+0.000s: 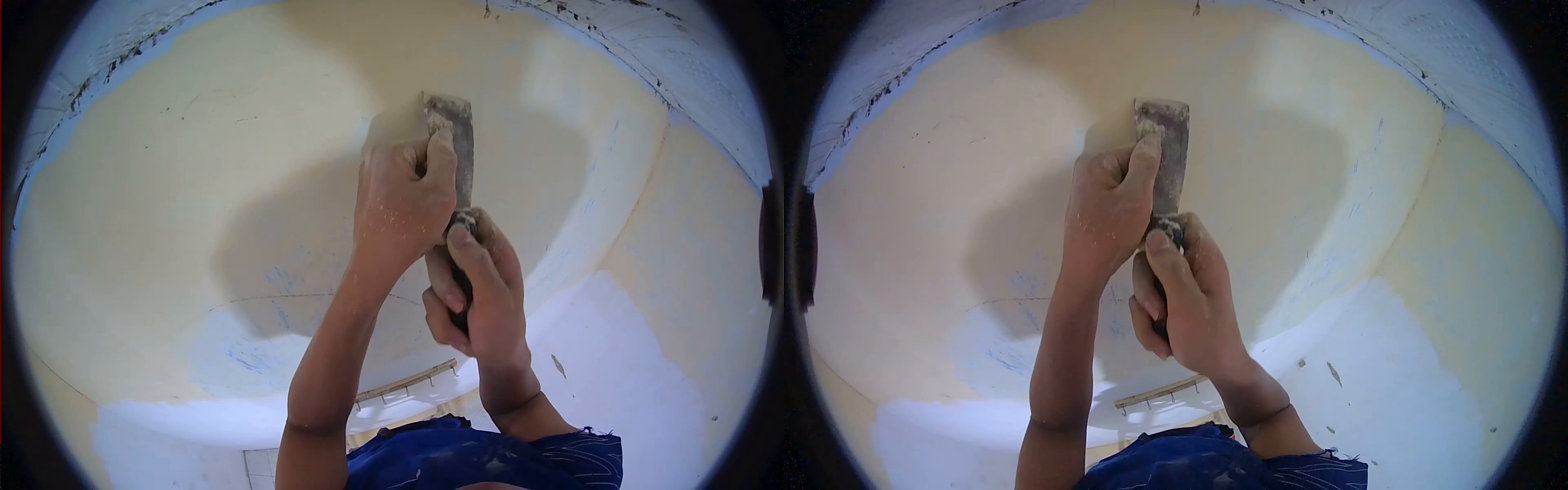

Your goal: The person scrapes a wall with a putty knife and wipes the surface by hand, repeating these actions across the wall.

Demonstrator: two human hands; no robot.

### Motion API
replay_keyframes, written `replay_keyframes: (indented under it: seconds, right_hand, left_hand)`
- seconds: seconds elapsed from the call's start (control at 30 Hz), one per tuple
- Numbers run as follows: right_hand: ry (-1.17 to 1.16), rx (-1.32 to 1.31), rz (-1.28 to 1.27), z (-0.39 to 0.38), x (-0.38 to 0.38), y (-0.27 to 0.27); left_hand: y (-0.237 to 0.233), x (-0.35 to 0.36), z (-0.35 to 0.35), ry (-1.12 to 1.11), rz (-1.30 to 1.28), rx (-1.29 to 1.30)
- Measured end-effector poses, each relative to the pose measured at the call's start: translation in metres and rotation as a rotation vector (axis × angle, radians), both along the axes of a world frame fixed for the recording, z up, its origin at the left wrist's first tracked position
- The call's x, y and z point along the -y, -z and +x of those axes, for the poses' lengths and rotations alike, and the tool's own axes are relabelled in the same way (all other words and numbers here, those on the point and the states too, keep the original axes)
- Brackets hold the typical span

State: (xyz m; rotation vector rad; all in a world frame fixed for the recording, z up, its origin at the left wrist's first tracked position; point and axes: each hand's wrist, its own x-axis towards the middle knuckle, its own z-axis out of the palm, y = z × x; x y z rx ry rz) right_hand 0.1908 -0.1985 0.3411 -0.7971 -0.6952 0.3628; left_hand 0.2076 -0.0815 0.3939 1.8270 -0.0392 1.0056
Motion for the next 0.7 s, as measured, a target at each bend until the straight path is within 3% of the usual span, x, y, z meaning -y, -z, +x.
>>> replay_keyframes:
  seconds: [0.07,0.4,0.47,0.57,0.7]
  right_hand:
    - [0.058,0.012,-0.022,0.004,-0.002,-0.013]
    - [0.043,-0.012,-0.018,-0.002,0.004,-0.009]
    - [0.003,0.011,-0.075,0.003,0.01,-0.022]
    - [-0.054,0.032,0.011,0.013,0.011,-0.029]
    - [0.01,0.008,-0.034,0.004,0.009,-0.019]
  left_hand:
    - [-0.013,-0.002,0.006,-0.042,0.124,0.072]
    - [-0.006,0.001,0.007,0.001,0.064,0.03]
    - [-0.015,0.0,0.018,-0.099,0.209,0.178]
    - [-0.032,0.006,0.011,0.014,0.057,0.029]
    - [-0.02,0.004,0.014,-0.015,0.084,0.033]
